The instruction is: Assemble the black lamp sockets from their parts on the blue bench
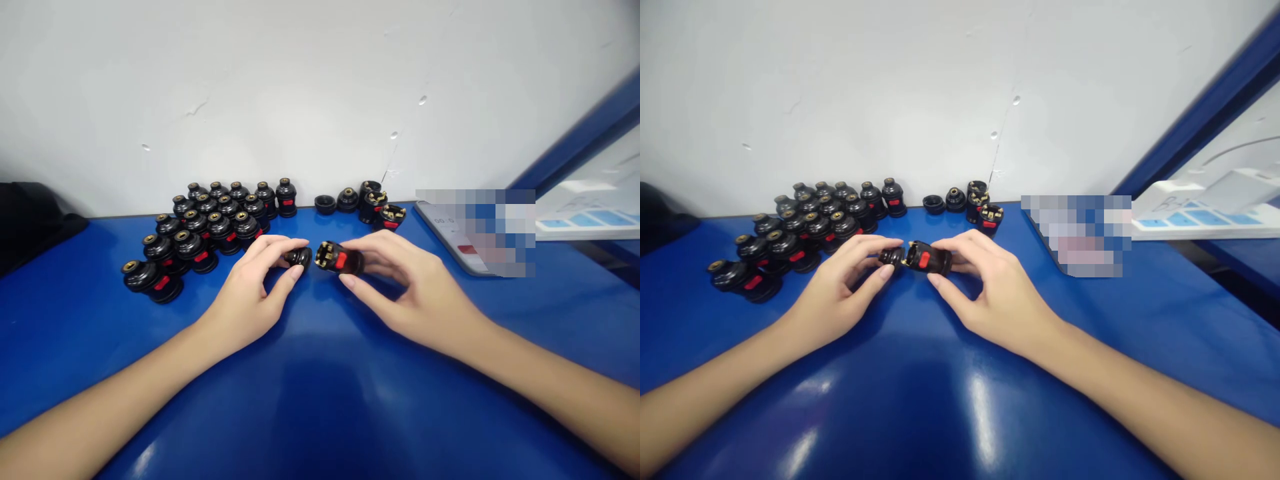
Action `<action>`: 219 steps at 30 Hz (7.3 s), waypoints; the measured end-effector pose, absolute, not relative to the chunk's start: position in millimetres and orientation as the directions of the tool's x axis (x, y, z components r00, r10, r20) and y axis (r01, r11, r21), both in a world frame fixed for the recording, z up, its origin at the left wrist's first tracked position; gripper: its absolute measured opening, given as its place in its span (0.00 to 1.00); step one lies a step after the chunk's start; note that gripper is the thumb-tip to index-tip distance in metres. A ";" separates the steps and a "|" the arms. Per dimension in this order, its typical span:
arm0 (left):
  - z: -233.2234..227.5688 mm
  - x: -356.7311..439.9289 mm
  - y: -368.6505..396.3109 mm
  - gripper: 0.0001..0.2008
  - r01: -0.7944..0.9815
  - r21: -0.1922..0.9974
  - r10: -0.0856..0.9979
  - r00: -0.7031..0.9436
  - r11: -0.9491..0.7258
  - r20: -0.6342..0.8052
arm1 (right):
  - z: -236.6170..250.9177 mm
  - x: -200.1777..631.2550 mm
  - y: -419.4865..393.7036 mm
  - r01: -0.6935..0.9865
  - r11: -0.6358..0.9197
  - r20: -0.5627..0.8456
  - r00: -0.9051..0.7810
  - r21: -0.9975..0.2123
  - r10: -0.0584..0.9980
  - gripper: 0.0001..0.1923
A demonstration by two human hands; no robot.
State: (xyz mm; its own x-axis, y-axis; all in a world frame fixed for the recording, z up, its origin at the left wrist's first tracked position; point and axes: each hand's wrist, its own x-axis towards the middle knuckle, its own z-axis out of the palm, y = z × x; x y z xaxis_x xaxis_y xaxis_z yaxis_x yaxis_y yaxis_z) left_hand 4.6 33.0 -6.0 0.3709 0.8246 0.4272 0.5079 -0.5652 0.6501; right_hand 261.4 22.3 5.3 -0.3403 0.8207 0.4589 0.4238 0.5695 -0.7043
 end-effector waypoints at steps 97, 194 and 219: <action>-0.7 2.7 26.4 0.16 0.492 0.436 0.654 0.489 -0.753 0.577 | 5.8 257.8 17.1 0.258 0.358 0.269 -0.323 -0.897 0.908 0.15; -5.6 4.5 31.2 0.21 0.640 0.511 0.810 0.355 -0.574 0.467 | 59.6 299.6 87.4 0.865 0.496 0.375 -0.439 -0.068 0.817 0.13; -4.2 5.0 30.2 0.21 0.625 0.528 0.813 0.363 -0.575 0.455 | 48.7 272.5 136.9 0.848 0.516 0.442 -0.513 0.124 0.736 0.16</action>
State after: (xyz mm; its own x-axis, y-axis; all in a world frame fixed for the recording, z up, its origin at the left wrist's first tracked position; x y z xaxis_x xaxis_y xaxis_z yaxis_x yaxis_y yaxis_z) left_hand 5.0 30.2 -4.2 0.3635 0.8129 0.4551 0.6254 -0.5750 0.5275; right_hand 272.5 136.9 48.7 -0.5126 0.7363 0.4417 0.8476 0.5160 0.1235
